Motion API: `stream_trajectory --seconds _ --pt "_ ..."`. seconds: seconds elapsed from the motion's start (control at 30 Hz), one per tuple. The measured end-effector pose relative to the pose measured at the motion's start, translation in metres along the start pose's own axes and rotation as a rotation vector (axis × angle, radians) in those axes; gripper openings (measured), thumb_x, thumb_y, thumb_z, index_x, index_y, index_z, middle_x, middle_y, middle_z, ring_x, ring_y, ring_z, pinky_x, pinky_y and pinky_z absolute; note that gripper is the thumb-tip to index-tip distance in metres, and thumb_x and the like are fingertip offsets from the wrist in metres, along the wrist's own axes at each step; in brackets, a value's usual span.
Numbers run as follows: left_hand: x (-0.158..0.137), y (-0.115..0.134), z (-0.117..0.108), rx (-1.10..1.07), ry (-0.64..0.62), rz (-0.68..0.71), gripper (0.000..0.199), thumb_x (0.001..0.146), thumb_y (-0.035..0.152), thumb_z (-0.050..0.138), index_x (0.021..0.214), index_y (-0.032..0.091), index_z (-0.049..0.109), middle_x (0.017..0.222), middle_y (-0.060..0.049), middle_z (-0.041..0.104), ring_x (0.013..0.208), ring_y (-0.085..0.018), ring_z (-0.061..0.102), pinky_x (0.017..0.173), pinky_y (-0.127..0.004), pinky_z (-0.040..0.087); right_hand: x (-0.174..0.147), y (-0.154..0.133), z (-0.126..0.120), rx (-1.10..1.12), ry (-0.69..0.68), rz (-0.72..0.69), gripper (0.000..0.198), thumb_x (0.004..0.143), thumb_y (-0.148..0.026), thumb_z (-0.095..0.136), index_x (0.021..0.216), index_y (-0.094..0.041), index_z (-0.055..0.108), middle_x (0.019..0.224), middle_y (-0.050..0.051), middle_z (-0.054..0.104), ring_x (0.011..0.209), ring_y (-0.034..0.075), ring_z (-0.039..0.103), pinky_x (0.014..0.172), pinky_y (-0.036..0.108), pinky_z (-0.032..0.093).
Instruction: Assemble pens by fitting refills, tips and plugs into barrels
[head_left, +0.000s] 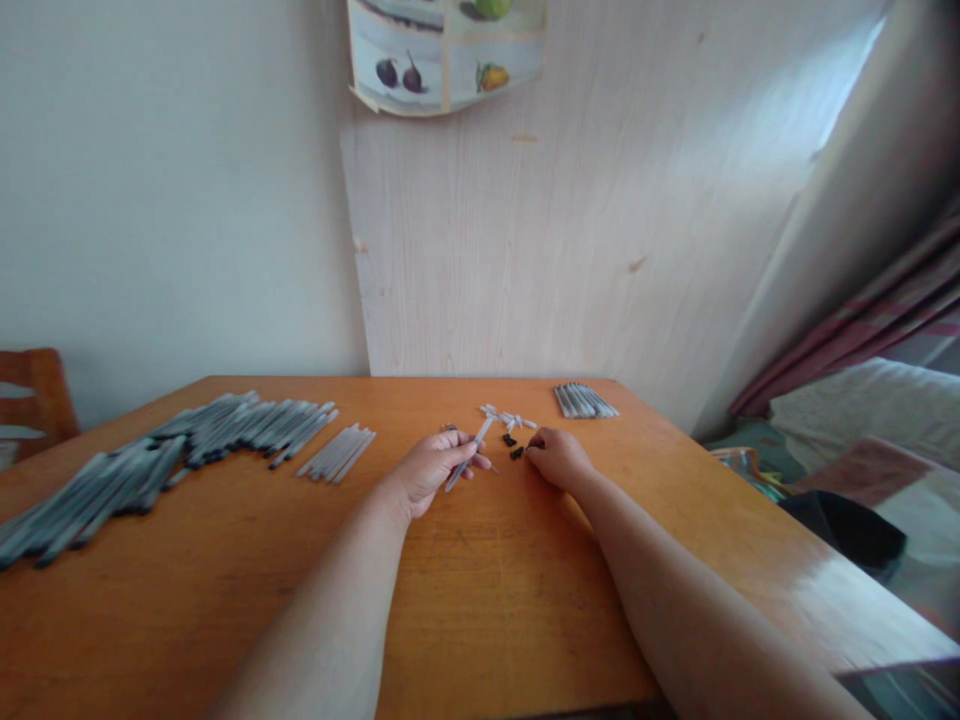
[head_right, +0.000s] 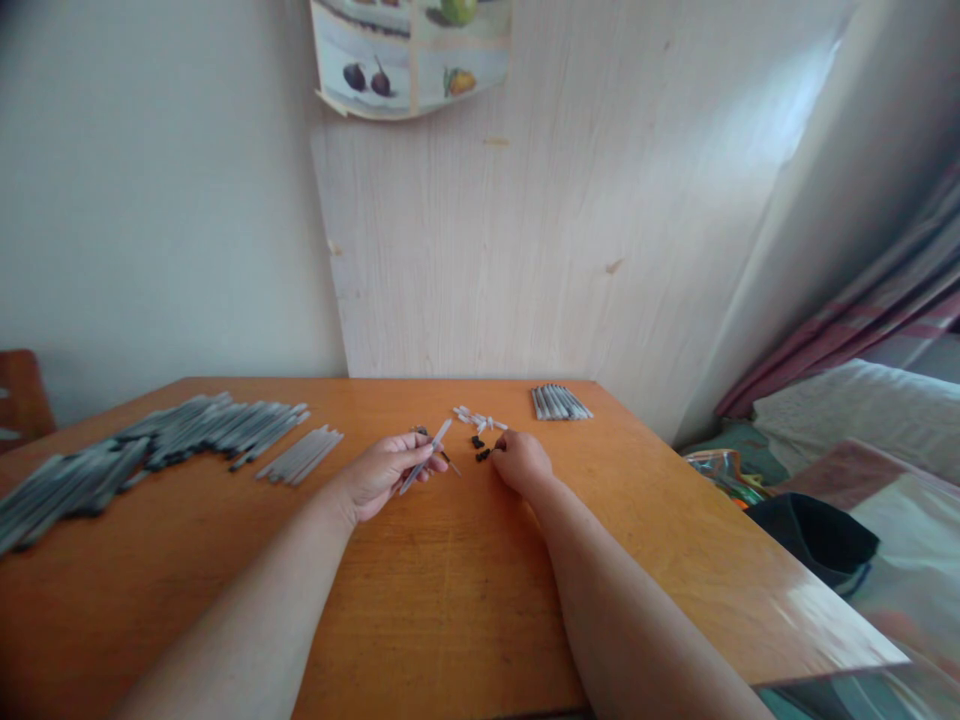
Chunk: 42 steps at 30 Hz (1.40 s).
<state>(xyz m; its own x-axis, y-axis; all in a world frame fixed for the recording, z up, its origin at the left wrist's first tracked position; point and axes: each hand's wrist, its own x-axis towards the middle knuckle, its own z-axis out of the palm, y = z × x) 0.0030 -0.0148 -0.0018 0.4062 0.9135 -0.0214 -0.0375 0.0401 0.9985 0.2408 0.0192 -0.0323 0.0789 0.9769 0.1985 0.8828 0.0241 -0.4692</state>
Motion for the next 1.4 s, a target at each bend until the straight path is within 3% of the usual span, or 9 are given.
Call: stream_trajectory --seconds 0.13,0.27,0.5,1.4 --pt "0.001 -0.001 0.0 0.01 -0.01 0.007 0.024 0.08 0.034 0.065 0.094 0.015 0.063 0.089 -0.01 0.071 0.074 -0.013 0.058 0.068 -0.025 0.04 -0.001 -0.001 -0.008 0.162 0.073 0.043 0.01 0.071 -0.019 0.058 0.076 -0.017 0.067 0.072 0.006 0.068 0.07 0.017 0.061 0.06 0.025 0.039" --pt "0.002 -0.003 -0.001 0.035 -0.046 0.009 0.026 0.08 0.037 0.065 0.093 0.015 0.063 0.091 -0.01 0.071 0.073 -0.013 0.058 0.067 -0.025 0.04 -0.008 -0.012 -0.019 0.595 0.051 0.057 0.01 0.07 -0.022 0.06 0.079 -0.017 0.062 0.064 0.002 0.063 0.055 0.013 0.056 0.054 0.025 0.041" --pt "-0.003 -0.001 0.003 0.058 -0.105 -0.029 0.03 0.079 0.04 0.066 0.096 0.014 0.064 0.09 -0.01 0.071 0.064 -0.01 0.053 0.061 -0.024 0.035 -0.025 -0.038 -0.036 1.033 -0.032 -0.135 0.016 0.069 -0.027 0.067 0.08 -0.016 0.062 0.066 0.0 0.061 0.057 0.011 0.052 0.054 0.024 0.041" --pt "-0.004 0.001 0.006 0.062 -0.143 -0.039 0.031 0.078 0.038 0.068 0.096 0.013 0.065 0.087 -0.01 0.071 0.064 -0.011 0.052 0.062 -0.025 0.034 -0.033 -0.046 -0.039 0.98 -0.125 -0.194 0.019 0.07 -0.028 0.064 0.086 -0.016 0.063 0.075 0.001 0.063 0.06 0.01 0.052 0.059 0.025 0.043"
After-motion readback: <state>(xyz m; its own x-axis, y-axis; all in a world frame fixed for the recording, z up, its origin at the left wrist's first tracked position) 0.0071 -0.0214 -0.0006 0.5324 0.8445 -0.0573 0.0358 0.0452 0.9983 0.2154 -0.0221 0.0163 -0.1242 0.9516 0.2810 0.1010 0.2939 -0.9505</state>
